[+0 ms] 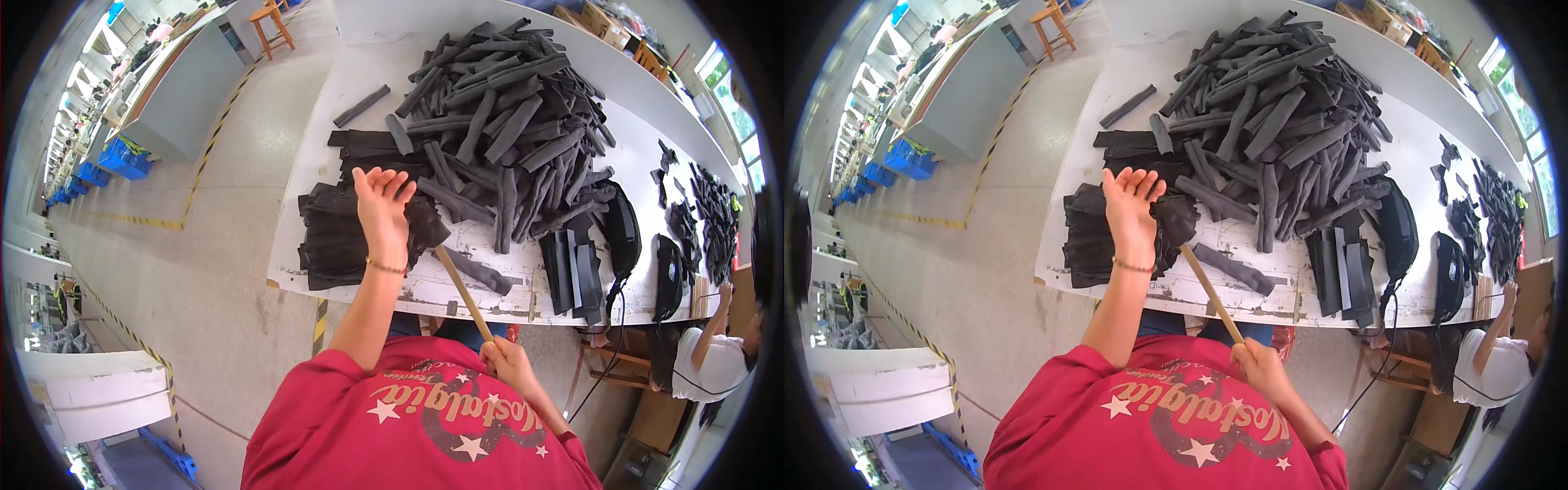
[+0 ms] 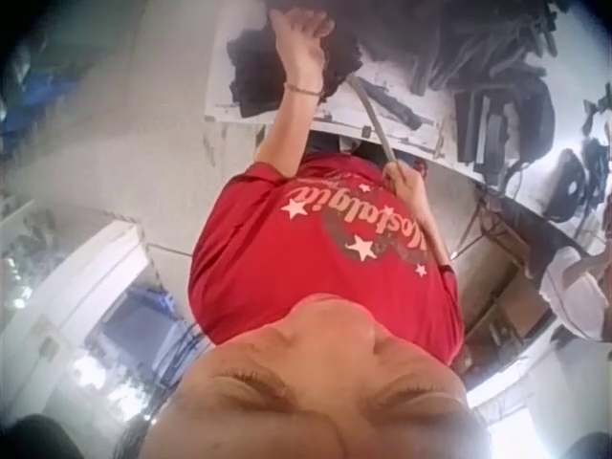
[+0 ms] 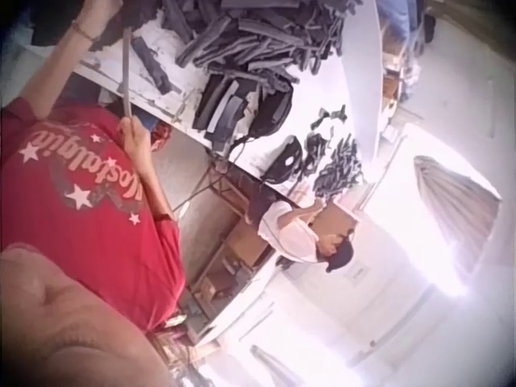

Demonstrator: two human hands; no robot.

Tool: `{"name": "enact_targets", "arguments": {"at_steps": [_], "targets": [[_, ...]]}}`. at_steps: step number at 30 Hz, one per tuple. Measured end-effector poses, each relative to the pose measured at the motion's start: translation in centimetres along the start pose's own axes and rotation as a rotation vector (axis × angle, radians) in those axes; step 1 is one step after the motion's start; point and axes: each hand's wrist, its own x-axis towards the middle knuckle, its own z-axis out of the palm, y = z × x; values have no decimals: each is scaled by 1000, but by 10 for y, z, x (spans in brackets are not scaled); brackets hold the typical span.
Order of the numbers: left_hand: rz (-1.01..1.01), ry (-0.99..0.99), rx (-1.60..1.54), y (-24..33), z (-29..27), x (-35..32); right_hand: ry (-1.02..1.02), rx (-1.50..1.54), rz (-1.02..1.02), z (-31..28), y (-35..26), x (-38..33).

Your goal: Manually assembling or processing foam sleeves by inserting a wooden rod into them at a manufacturing workbench.

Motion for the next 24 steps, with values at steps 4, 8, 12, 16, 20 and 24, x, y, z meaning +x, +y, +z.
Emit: {"name": "enact_targets", "arguments": {"at_steps": [4, 8, 12, 16, 20, 24], "targets": [[-240, -113, 94, -7, -16, -47, 4, 19, -21, -2, -6, 8], [-384, -302, 303, -17, -10, -65, 22, -46, -29, 5, 5, 14], [-157, -133, 103, 4, -11, 7, -21, -239, -80, 8, 17, -3], [-150, -173, 67, 8, -12, 32, -241, -61, 25, -39, 28, -30], [-251, -151, 16, -17, -6, 26, -191, -193, -139, -48, 3, -16], [-273, -86, 40, -29, 9, 0, -81, -73, -724, -21, -27, 35]]}}
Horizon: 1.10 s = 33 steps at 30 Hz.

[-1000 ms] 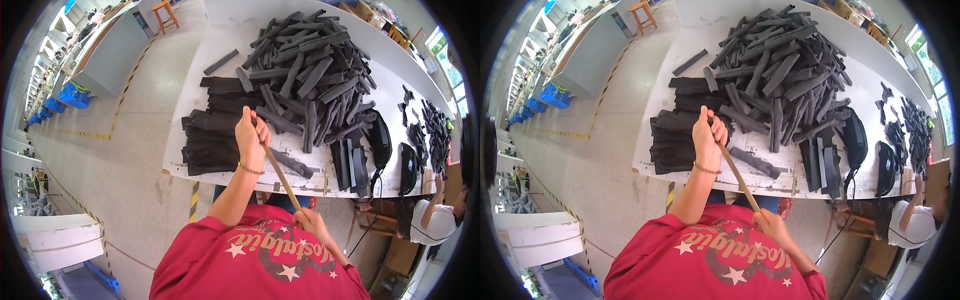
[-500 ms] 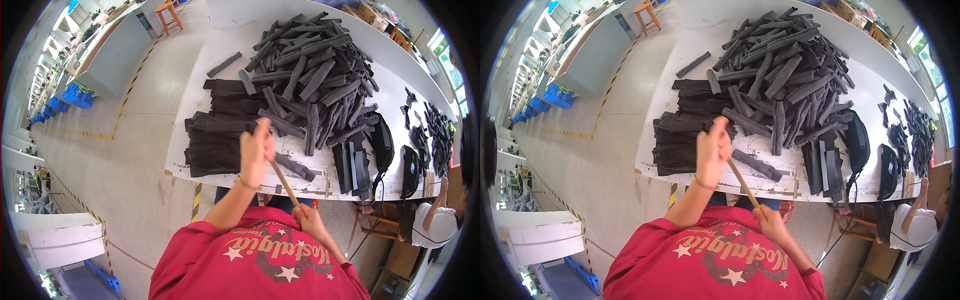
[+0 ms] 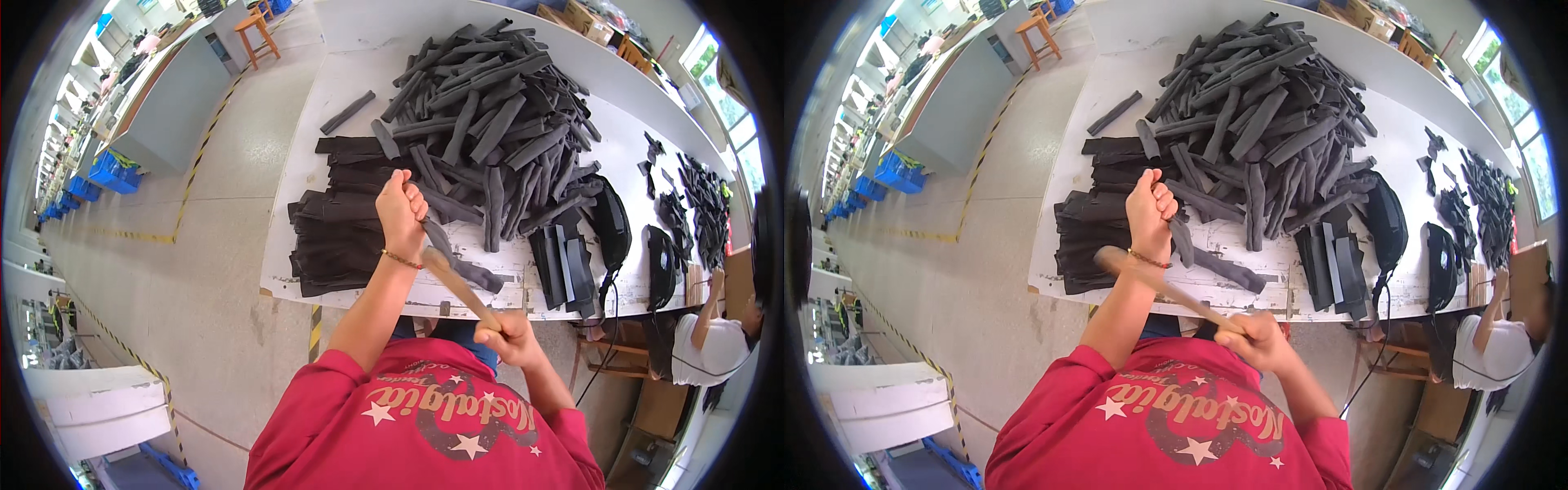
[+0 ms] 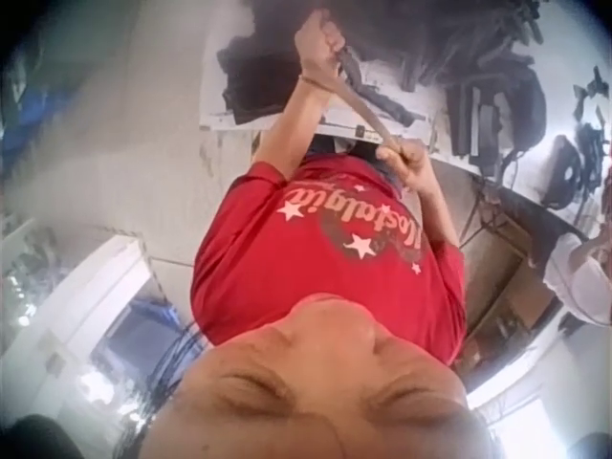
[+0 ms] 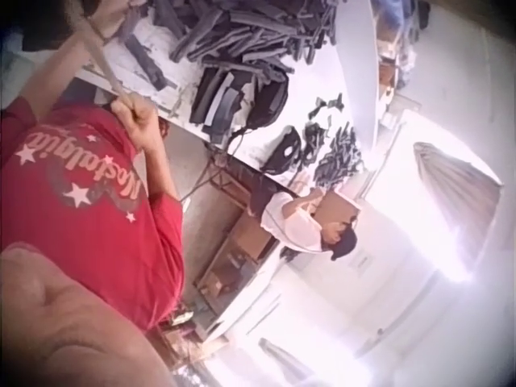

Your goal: Manually assembling or processing foam sleeves by inserting a wooden rod into them at a manufacturing workbench.

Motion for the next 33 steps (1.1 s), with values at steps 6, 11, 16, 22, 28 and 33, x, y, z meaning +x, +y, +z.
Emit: {"name": "enact_targets", "arguments": {"at_steps": [6, 11, 16, 22, 28, 33], "targets": [[-5, 36, 29, -5, -5, -6, 392, -21, 90, 20, 4, 89], [-14, -31, 253, -9, -6, -13, 228, 5, 127, 30, -4, 81], [238, -352, 228, 19, 0, -2, 471, 570, 121, 16, -10, 68], [-245, -791, 778, -38, -17, -77, 847, 16, 19, 0, -2, 95], [-419, -1062, 1103, -72, -76, -108, 959, 382, -29, -63, -14, 121], [253, -548, 588, -23, -20, -82, 621, 241, 151, -39, -5, 100]]}}
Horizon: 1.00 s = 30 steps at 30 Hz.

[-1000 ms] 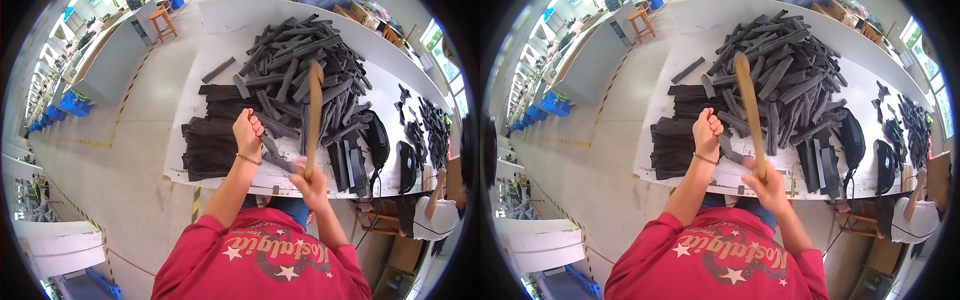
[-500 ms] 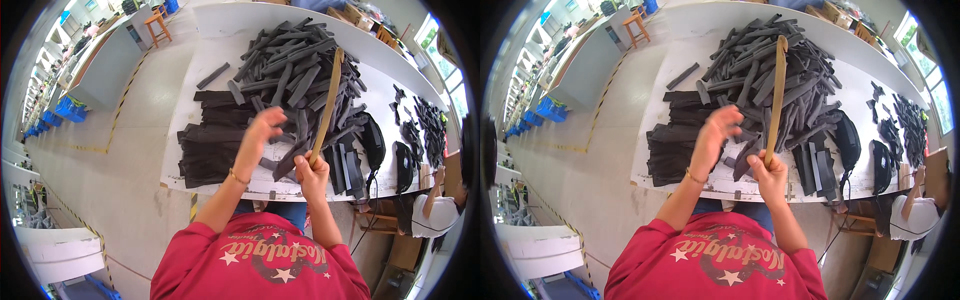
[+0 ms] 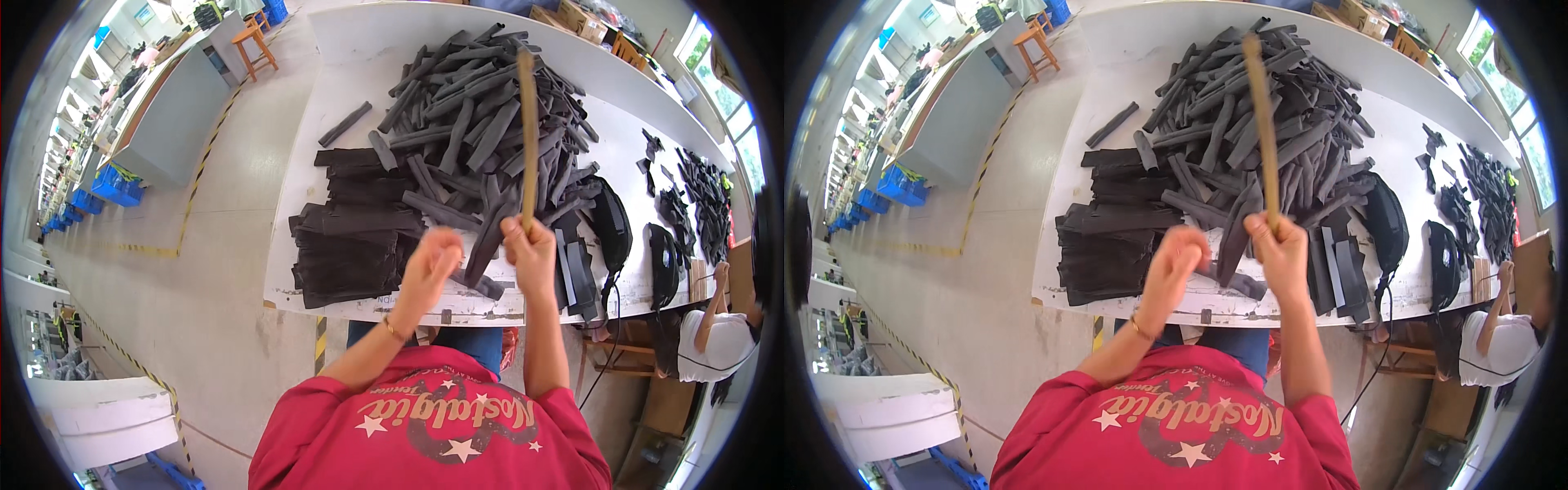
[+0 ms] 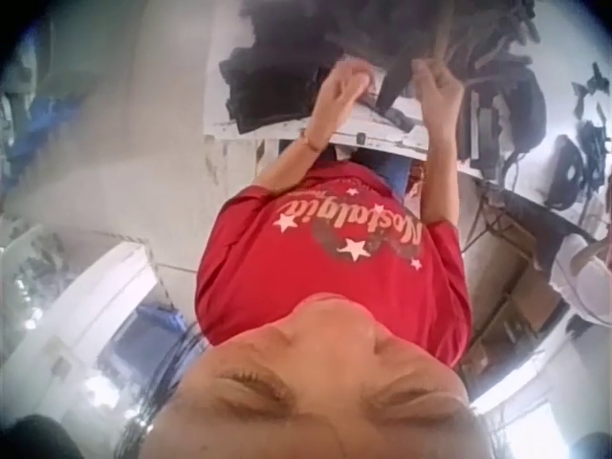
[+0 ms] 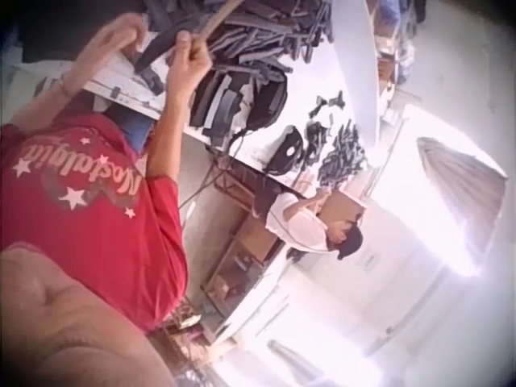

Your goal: Manually assembling or processing foam sleeves by inserting a wooden rod into them at a manufacturing workbench.

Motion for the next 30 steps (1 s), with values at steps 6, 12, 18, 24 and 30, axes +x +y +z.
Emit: {"name": "enact_targets", "arguments": {"at_steps": [6, 12, 18, 24, 30], "targets": [[-116, -128, -103, 11, -6, 40, -157, -223, -52, 15, 19, -23], [-109, 92, -297, 3, -7, 41, -137, 41, 149, 11, 31, -23], [-325, -303, 412, -34, -22, 3, 62, -435, -118, 17, 11, 46], [412, -81, 1138, 2, -59, 45, 150, -543, -228, -10, 33, 74], [357, -358, 1547, -17, -114, 92, -62, -487, -126, -31, 73, 6]]}}
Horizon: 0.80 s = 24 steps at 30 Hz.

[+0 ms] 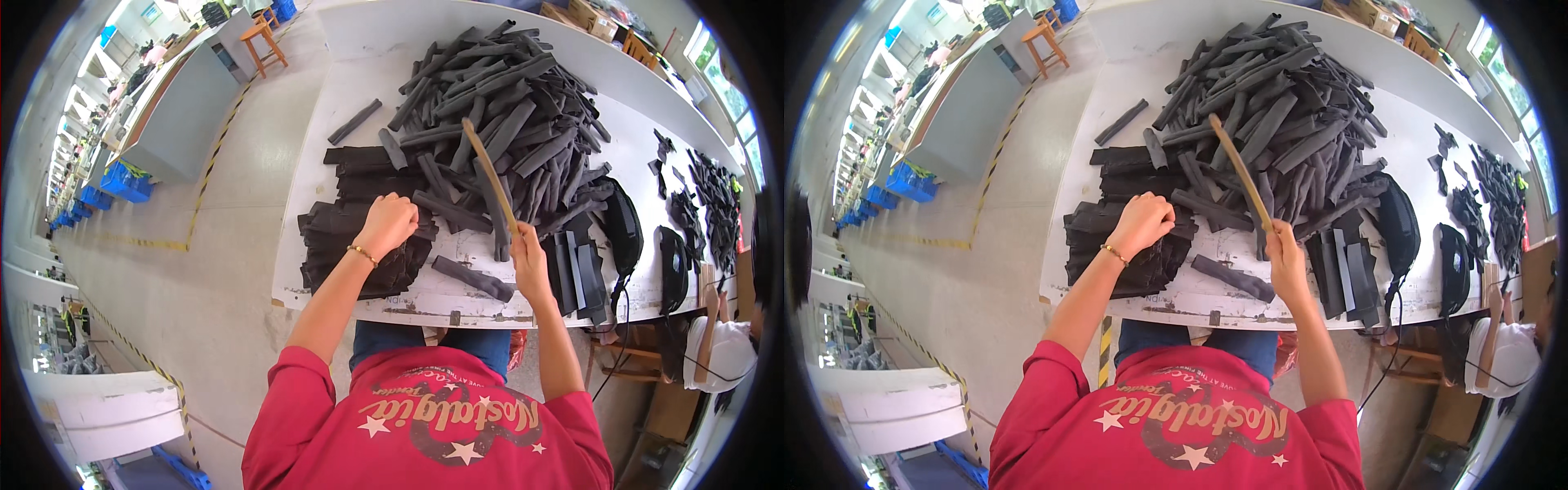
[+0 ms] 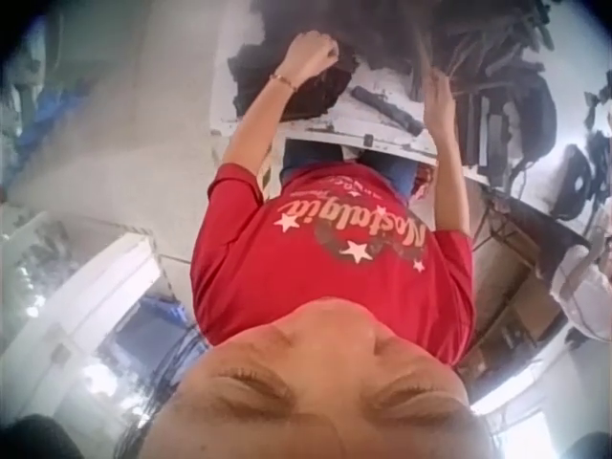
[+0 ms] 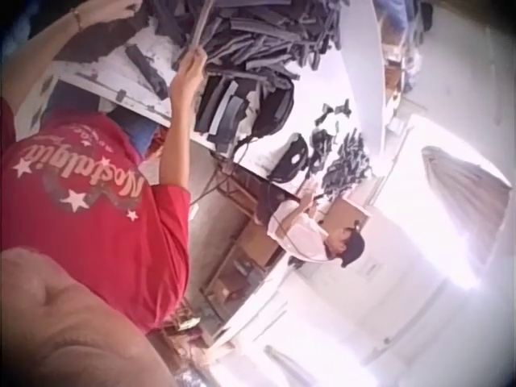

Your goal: Manually assembling or processing foam sleeves by inserting a wooden rod into them at a manufacturing workbench.

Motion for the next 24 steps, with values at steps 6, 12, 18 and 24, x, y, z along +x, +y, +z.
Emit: {"name": "enact_targets", "arguments": {"at_steps": [6, 12, 18, 24], "targets": [[-204, -111, -390, -9, -22, 3, -21, -607, -370, -47, 2, -24], [-355, -172, -763, -10, -37, 4, -78, -732, -429, -62, -6, -24], [-247, -167, -776, 11, -42, 6, -105, -761, -510, -45, -10, -17], [368, 97, -313, 95, -41, 7, -158, -236, -459, 23, -11, -21]]}}
